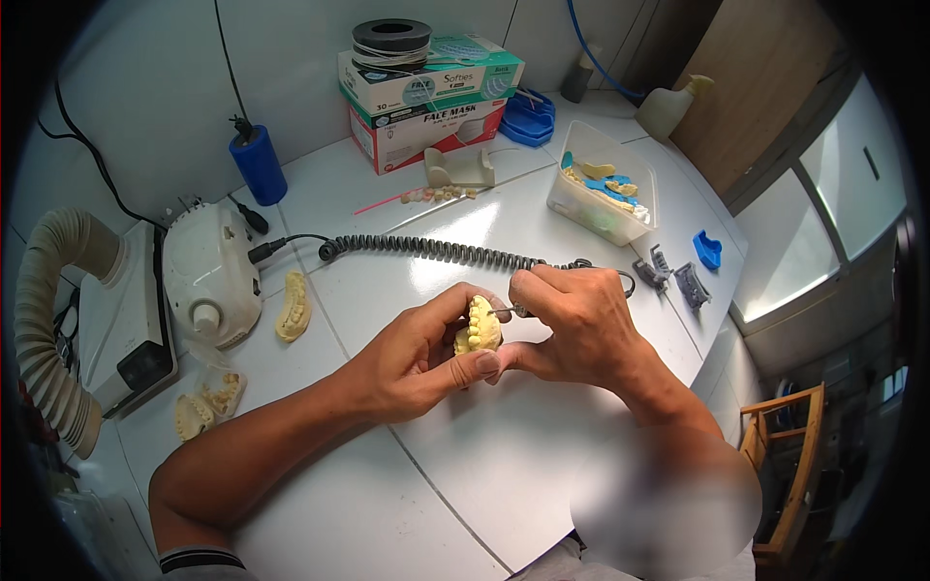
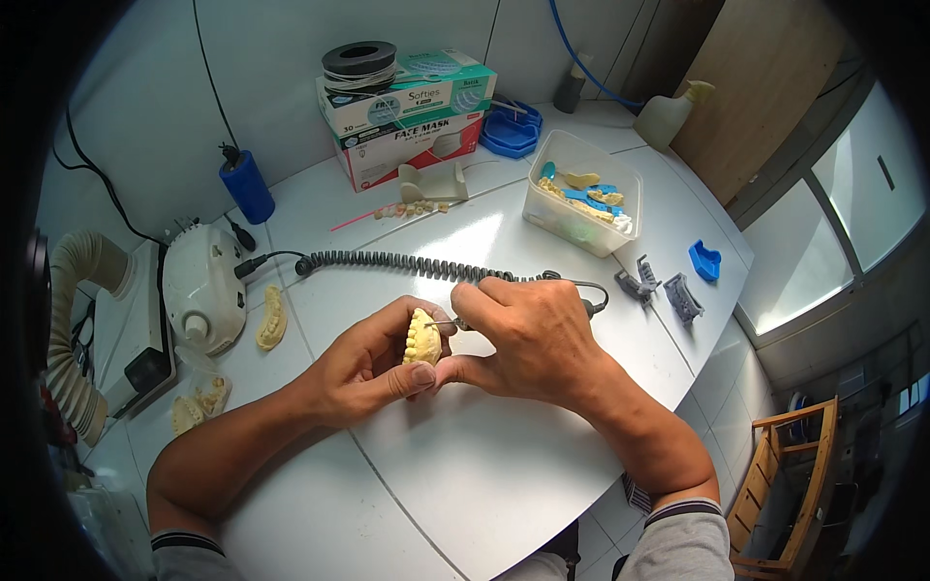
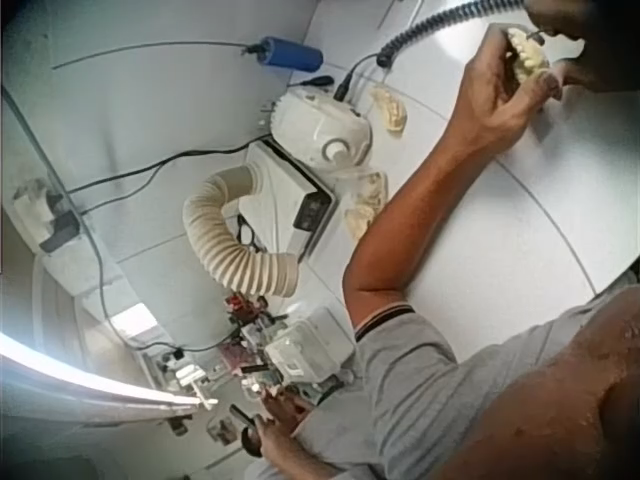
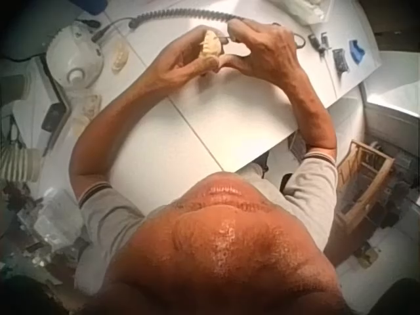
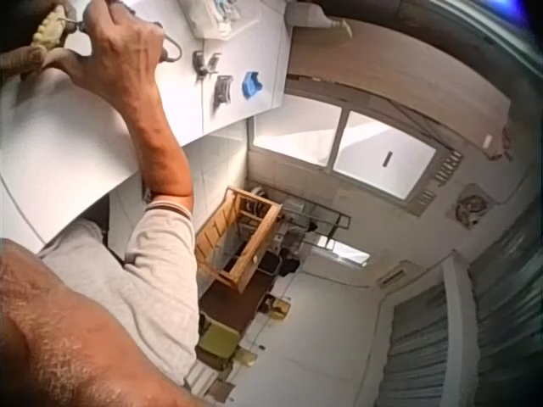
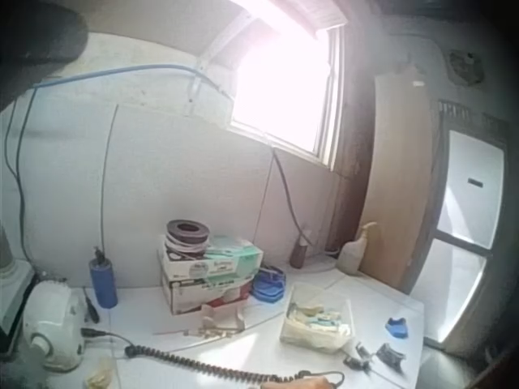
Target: Trimming a yellow dental stone cast using a handpiece with a grinding bur.
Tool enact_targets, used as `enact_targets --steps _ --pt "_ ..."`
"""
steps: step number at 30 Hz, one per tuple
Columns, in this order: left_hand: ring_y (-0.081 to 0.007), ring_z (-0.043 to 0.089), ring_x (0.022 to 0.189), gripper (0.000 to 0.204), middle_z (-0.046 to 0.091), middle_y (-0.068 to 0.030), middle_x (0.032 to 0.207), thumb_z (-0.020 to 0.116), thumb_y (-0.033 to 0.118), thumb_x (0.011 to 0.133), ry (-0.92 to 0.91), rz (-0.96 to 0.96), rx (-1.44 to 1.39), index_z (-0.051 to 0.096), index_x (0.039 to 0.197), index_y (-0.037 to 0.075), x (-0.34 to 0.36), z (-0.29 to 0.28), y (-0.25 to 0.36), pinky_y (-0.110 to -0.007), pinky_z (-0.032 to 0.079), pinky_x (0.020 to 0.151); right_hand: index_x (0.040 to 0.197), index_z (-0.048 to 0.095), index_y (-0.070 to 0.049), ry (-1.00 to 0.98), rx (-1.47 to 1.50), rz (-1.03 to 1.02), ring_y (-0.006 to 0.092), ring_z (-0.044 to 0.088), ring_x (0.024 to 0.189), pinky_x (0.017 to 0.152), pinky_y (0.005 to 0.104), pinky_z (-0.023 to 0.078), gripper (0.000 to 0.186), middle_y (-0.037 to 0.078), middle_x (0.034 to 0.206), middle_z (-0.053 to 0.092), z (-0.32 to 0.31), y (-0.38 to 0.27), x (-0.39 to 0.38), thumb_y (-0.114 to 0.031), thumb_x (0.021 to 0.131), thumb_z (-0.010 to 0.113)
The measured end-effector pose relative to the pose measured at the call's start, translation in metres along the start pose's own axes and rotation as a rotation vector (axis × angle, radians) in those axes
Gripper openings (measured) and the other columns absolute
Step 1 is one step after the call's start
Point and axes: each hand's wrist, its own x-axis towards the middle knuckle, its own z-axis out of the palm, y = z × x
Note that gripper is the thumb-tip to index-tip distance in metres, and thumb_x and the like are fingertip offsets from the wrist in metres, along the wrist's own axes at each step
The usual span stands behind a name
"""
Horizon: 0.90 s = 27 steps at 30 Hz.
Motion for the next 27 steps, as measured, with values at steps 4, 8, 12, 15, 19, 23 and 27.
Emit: enact_targets --steps 4,8,12,15,19,23,27 --pt "-0.0098 0.063 0.092 0.04 0.064 -0.0022 0.101 0.07 0.03 0.11 0.004 0.013 -0.007 0.053 0.135 0.004 0.0018 0.0017 0.0005 -0.028 0.053 0.081 0.088 0.061 -0.011 -0.018 -0.011 -0.001 0.0199 0.062 0.054 0.048 0.0354 0.045 0.066 0.002 0.07 0.063 -0.003 0.0001 -0.0004 -0.073 0.081 0.081" --pt "-0.009 0.063 0.091 0.039 0.064 -0.0022 0.1 0.07 0.031 0.11 0.022 -0.004 0.027 0.054 0.133 0.004 0.0019 -0.0002 0.0011 -0.027 0.052 0.08 0.089 0.062 -0.011 -0.064 -0.044 0.0 0.0202 0.063 0.054 0.048 0.036 0.046 0.065 0.001 0.07 0.063 -0.0023 0.0011 -0.0006 -0.073 0.081 0.081" --pt "-0.0122 0.06 0.102 0.043 0.06 -0.0046 0.114 0.07 0.026 0.109 -0.01 -0.061 0.017 0.052 0.14 0.003 0.0013 -0.0045 0.0031 -0.031 0.053 0.09 0.088 0.062 -0.011 -0.023 0.001 0.009 0.0206 0.063 0.054 0.048 0.0362 0.046 0.064 0.002 0.07 0.063 -0.0007 0.0001 0.0001 -0.071 0.082 0.081" --pt "-0.012 0.061 0.101 0.04 0.061 -0.0047 0.113 0.069 0.025 0.109 -0.016 -0.074 0.027 0.052 0.139 0.003 0.0004 -0.0032 0.0063 -0.031 0.053 0.09 0.087 0.061 -0.011 -0.01 0.011 0.011 0.0211 0.063 0.054 0.048 0.0363 0.046 0.063 0.002 0.071 0.063 -0.0002 0.0009 -0.0001 -0.07 0.081 0.082" --pt "-0.0116 0.061 0.1 0.039 0.061 -0.0044 0.112 0.069 0.025 0.11 -0.007 -0.069 0.044 0.052 0.138 0.003 0.0005 -0.0034 0.0051 -0.03 0.053 0.089 0.087 0.061 -0.01 -0.051 -0.041 0.004 0.0223 0.063 0.054 0.048 0.0372 0.046 0.064 0.003 0.071 0.063 -0.0015 0.0011 -0.0014 -0.07 0.081 0.083" --pt "-0.0107 0.062 0.098 0.038 0.062 -0.0039 0.11 0.069 0.024 0.11 -0.005 -0.074 0.056 0.053 0.137 0.003 0.0015 -0.0033 0.0047 -0.029 0.053 0.087 0.087 0.061 -0.01 -0.017 0.021 0.027 0.023 0.062 0.054 0.048 0.0378 0.046 0.064 0.003 0.071 0.062 -0.0004 0.0017 -0.0006 -0.07 0.081 0.083" --pt "-0.0099 0.062 0.096 0.037 0.062 -0.0035 0.108 0.069 0.024 0.11 0.013 -0.098 0.087 0.054 0.137 0.003 0.0013 -0.0021 0.0088 -0.027 0.053 0.084 0.086 0.06 -0.01 -0.002 0.009 0.022 0.0234 0.061 0.053 0.048 0.0381 0.045 0.064 0.003 0.07 0.061 0.0022 0.0035 -0.0016 -0.07 0.08 0.083"
